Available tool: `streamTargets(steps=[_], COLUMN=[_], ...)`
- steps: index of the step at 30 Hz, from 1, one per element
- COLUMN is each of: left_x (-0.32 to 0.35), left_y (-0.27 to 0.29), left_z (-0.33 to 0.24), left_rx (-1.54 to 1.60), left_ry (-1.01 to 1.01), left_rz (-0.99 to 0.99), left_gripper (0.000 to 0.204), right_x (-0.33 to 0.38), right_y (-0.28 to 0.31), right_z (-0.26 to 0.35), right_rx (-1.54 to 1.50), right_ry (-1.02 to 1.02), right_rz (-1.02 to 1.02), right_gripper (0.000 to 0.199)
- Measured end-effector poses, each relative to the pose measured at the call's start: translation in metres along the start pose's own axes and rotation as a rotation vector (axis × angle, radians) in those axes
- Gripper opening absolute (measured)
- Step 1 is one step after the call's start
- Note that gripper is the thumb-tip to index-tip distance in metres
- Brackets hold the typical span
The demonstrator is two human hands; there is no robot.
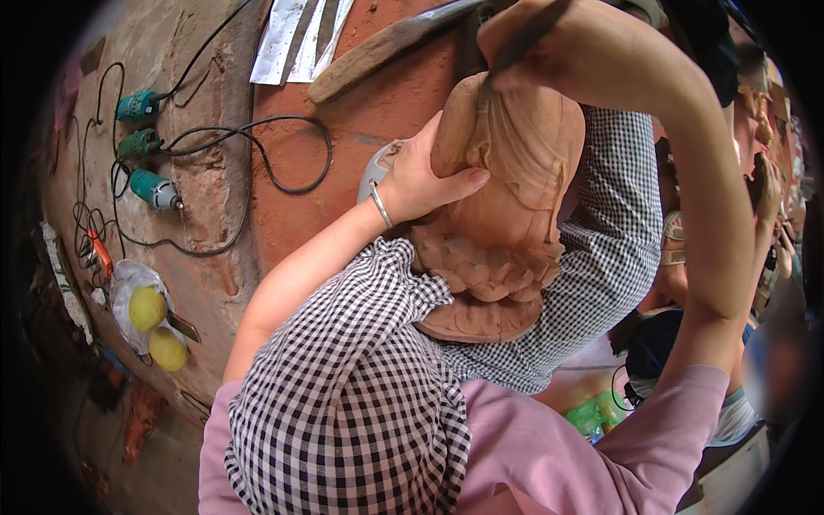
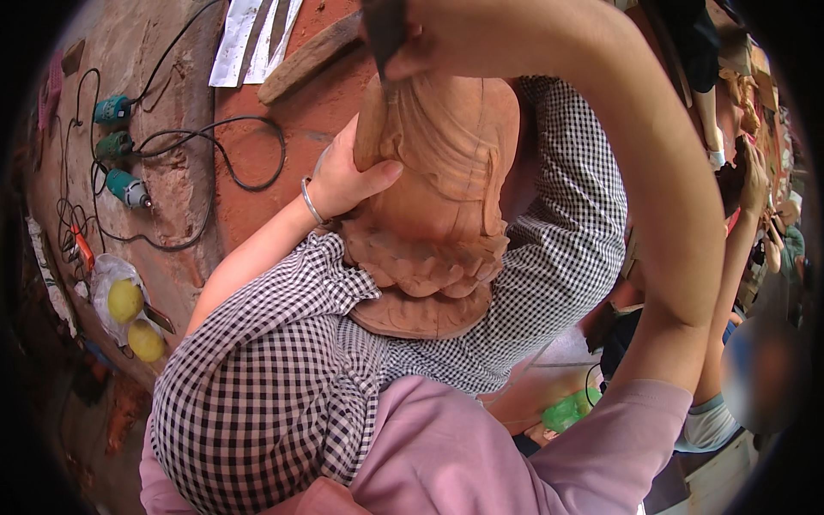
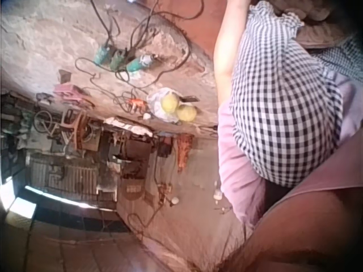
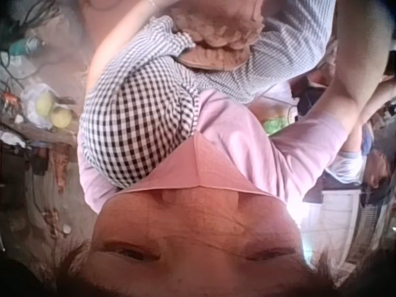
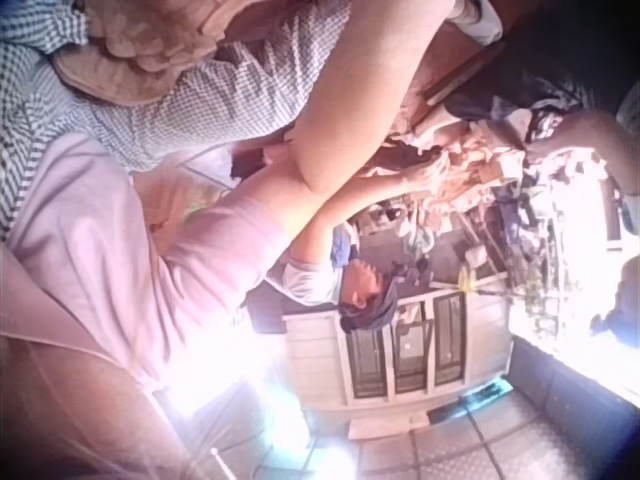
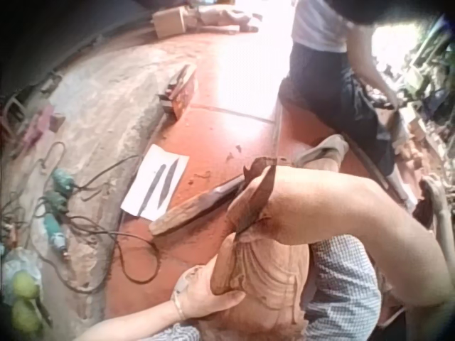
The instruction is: The person carves a seated clay figure using a small metal tool, refining the folds of the garment and the base. The figure rests on the person's lap while they work.
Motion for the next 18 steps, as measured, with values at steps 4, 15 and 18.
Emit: streamTargets(steps=[4, 15, 18], left_x=[0.002, 0.000, 0.000], left_y=[0.003, 0.000, -0.001], left_z=[0.004, 0.006, 0.004], left_rx=[0.034, 0.090, 0.095], left_ry=[0.017, -0.003, 0.010], left_rz=[0.000, -0.003, -0.005], left_gripper=[0.088, 0.098, 0.098], right_x=[0.051, 0.153, 0.149], right_y=[0.001, -0.083, -0.084], right_z=[-0.031, -0.015, 0.002], right_rx=[-0.249, -0.627, -0.391], right_ry=[-0.240, -0.385, -0.406], right_rz=[-0.425, -1.207, -1.271], right_gripper=[0.014, 0.012, 0.006])
Point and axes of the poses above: each hand's wrist, its own x-axis away from the middle knuckle, its own y-axis out of the back of the hand, z = x × y, the point moved 9 cm from there along -x, towards the middle knuckle, and after that the axes turned 7 degrees about -x, right-handed, at the moved point
